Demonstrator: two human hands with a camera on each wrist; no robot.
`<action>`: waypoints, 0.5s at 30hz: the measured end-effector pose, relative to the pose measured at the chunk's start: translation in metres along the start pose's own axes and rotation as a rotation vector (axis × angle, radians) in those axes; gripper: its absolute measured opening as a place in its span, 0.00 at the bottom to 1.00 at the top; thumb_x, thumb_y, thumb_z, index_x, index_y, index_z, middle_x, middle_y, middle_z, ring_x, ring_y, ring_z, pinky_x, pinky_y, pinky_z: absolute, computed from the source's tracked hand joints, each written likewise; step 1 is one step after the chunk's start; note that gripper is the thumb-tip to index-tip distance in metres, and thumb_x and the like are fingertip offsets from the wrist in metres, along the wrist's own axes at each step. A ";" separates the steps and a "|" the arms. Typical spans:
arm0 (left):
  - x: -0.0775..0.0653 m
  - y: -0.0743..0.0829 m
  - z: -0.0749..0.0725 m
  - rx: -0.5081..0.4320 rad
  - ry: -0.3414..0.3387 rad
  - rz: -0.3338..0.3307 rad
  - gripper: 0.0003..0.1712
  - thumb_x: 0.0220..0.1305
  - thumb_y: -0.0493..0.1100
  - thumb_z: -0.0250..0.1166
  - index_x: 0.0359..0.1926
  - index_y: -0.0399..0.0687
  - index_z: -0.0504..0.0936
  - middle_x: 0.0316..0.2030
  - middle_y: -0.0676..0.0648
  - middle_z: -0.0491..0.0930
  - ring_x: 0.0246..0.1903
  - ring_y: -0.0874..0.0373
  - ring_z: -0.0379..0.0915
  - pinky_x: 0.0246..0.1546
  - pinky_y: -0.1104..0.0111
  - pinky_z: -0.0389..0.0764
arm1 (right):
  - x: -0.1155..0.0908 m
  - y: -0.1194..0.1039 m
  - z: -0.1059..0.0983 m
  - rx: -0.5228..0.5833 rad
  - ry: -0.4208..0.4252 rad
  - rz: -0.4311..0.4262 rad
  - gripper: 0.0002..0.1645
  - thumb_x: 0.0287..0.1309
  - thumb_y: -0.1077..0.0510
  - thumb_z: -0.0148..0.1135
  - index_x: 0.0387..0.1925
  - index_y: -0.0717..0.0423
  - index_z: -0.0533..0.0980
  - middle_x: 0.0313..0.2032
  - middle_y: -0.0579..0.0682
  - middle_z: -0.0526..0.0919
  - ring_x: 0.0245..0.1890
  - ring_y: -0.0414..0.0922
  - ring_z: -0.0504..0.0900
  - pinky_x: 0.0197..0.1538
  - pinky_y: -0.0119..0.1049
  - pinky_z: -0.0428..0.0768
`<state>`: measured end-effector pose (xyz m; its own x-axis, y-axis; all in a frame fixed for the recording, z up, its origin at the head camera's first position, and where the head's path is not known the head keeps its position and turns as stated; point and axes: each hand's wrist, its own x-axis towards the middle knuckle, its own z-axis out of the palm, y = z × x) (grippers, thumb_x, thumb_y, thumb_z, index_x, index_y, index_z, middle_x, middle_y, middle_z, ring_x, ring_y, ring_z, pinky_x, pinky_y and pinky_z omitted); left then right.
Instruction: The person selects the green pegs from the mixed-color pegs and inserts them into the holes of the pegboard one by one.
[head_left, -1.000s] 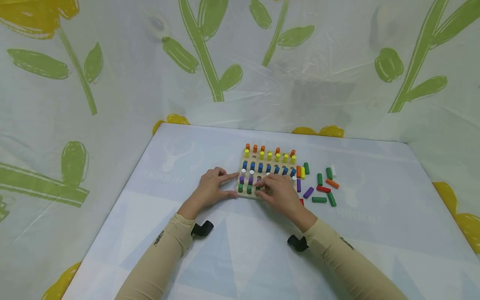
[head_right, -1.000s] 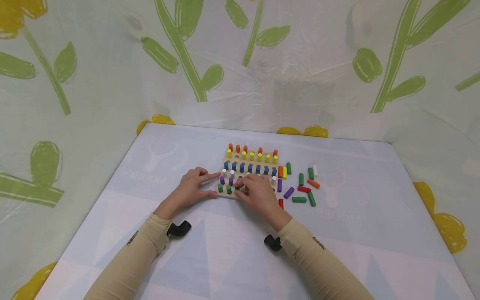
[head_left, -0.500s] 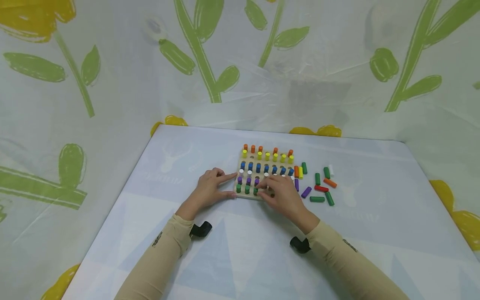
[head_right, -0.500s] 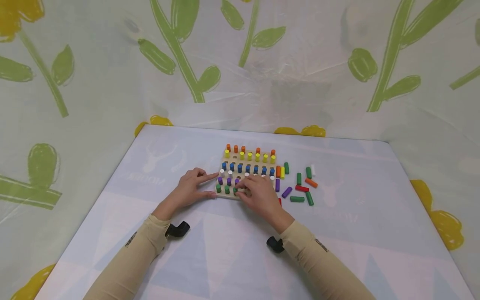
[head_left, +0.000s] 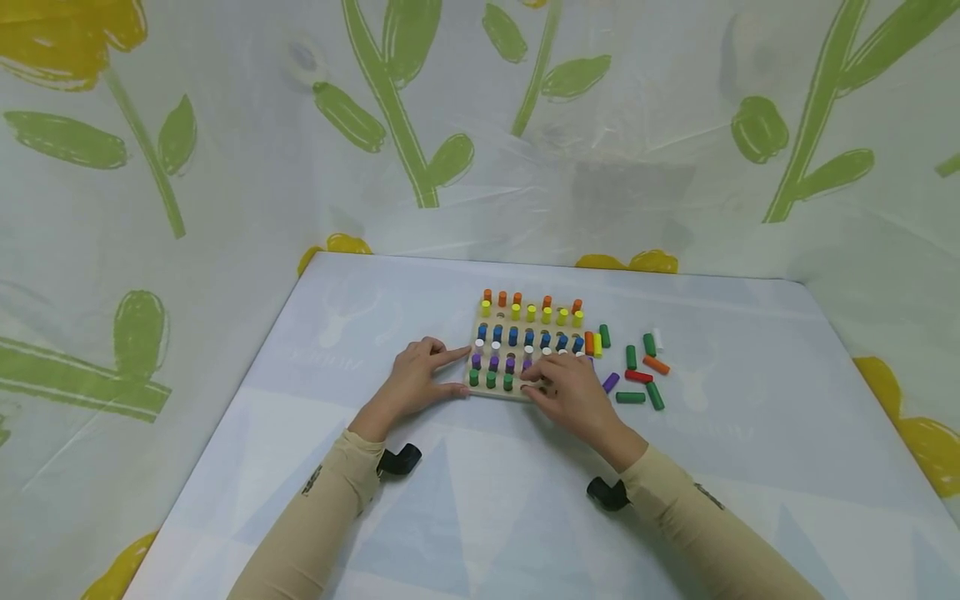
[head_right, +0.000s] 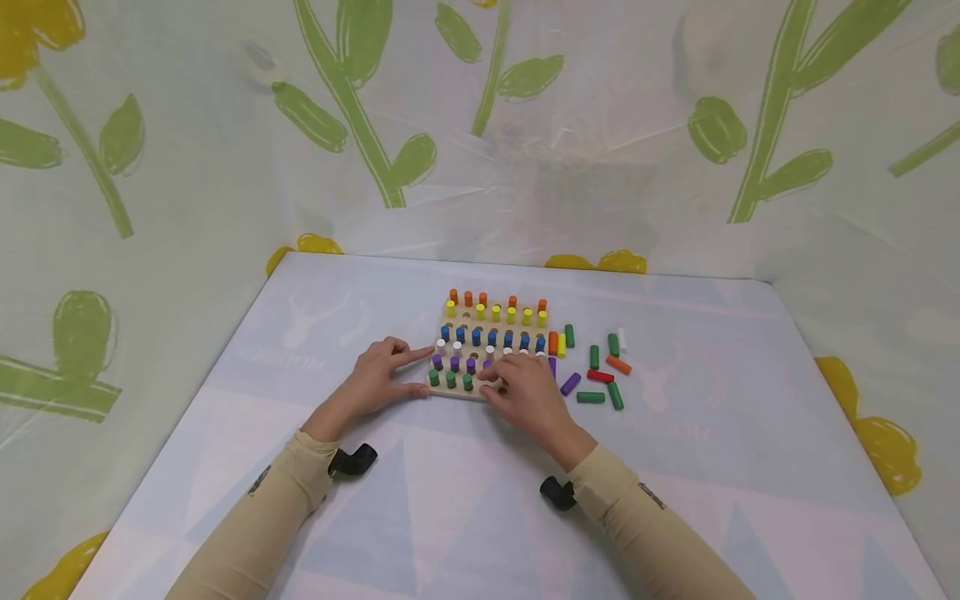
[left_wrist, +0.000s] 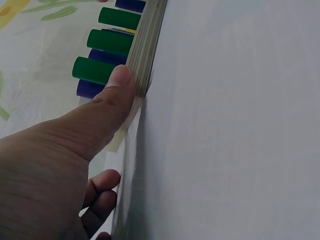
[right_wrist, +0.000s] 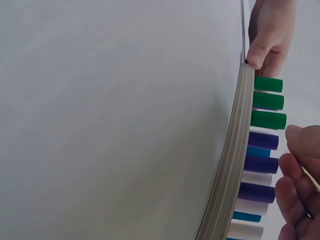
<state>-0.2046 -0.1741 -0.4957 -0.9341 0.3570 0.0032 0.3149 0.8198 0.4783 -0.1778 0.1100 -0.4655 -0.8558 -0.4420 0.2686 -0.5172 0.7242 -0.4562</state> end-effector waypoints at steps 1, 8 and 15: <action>0.000 0.000 0.000 0.002 0.000 -0.001 0.42 0.57 0.63 0.74 0.72 0.64 0.73 0.47 0.47 0.67 0.45 0.50 0.60 0.51 0.56 0.63 | -0.001 0.001 0.000 0.003 0.000 0.001 0.08 0.58 0.53 0.76 0.39 0.47 0.85 0.37 0.42 0.85 0.43 0.45 0.79 0.51 0.47 0.69; -0.001 -0.001 -0.001 0.004 0.002 -0.003 0.42 0.57 0.63 0.74 0.72 0.64 0.73 0.48 0.47 0.67 0.46 0.50 0.60 0.52 0.55 0.64 | -0.003 0.006 -0.003 -0.022 -0.025 0.031 0.07 0.59 0.53 0.75 0.39 0.48 0.86 0.36 0.42 0.84 0.37 0.42 0.78 0.49 0.46 0.68; 0.000 0.000 0.000 0.004 -0.002 -0.001 0.42 0.57 0.63 0.74 0.71 0.64 0.73 0.47 0.47 0.67 0.45 0.50 0.60 0.52 0.55 0.64 | -0.007 0.009 -0.007 -0.035 -0.033 0.050 0.09 0.59 0.53 0.75 0.40 0.48 0.86 0.36 0.43 0.84 0.38 0.44 0.79 0.53 0.49 0.70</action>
<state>-0.2050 -0.1742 -0.4955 -0.9342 0.3568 0.0014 0.3146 0.8217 0.4752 -0.1765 0.1236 -0.4653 -0.8802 -0.4214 0.2182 -0.4742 0.7634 -0.4385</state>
